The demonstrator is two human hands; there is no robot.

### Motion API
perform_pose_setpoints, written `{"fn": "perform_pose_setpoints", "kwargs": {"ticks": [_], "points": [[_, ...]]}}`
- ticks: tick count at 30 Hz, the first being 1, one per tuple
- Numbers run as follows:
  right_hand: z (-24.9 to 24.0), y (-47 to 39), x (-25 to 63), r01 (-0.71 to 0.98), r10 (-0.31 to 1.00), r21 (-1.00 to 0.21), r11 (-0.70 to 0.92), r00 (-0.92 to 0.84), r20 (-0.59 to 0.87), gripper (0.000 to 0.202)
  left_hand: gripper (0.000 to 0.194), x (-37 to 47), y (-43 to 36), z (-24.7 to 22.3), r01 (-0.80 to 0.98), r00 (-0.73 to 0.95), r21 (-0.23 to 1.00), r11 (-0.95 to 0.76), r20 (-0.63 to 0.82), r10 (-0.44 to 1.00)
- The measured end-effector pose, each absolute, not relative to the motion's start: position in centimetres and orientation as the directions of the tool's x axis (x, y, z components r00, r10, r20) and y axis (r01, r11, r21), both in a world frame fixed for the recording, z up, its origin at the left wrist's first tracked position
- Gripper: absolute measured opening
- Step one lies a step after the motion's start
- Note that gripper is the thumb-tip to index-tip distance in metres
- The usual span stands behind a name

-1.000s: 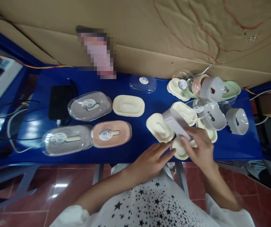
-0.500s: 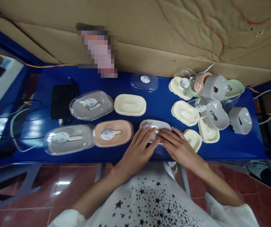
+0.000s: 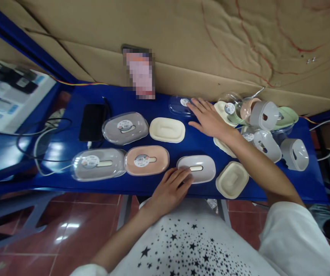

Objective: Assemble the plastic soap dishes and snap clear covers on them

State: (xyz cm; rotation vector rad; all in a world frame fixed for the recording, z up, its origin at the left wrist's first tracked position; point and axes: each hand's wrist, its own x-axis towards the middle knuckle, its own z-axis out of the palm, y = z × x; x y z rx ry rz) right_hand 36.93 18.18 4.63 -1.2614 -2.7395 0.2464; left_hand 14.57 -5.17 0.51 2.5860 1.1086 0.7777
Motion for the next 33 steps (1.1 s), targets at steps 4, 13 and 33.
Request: {"fn": "perform_pose_setpoints", "kwargs": {"ticks": [4, 13, 33], "points": [[2.2, 20.6, 36.9, 0.779, 0.81, -0.251, 0.575, -0.585, 0.038, 0.064, 0.03, 14.2, -5.2, 0.3, 0.608, 0.542, 0.425, -0.671, 0.396, 0.742], [7.5, 12.0, 40.7, 0.638, 0.747, -0.46, 0.618, -0.659, 0.09, 0.076, 0.032, 13.7, -6.0, -1.4, 0.582, 0.375, 0.566, -0.585, 0.451, 0.81], [4.2, 1.0, 41.0, 0.536, 0.578, -0.33, 0.777, -0.815, 0.037, 0.069, 0.043, 13.9, -6.0, -0.9, 0.628, 0.44, 0.443, -0.64, 0.476, 0.761]]}}
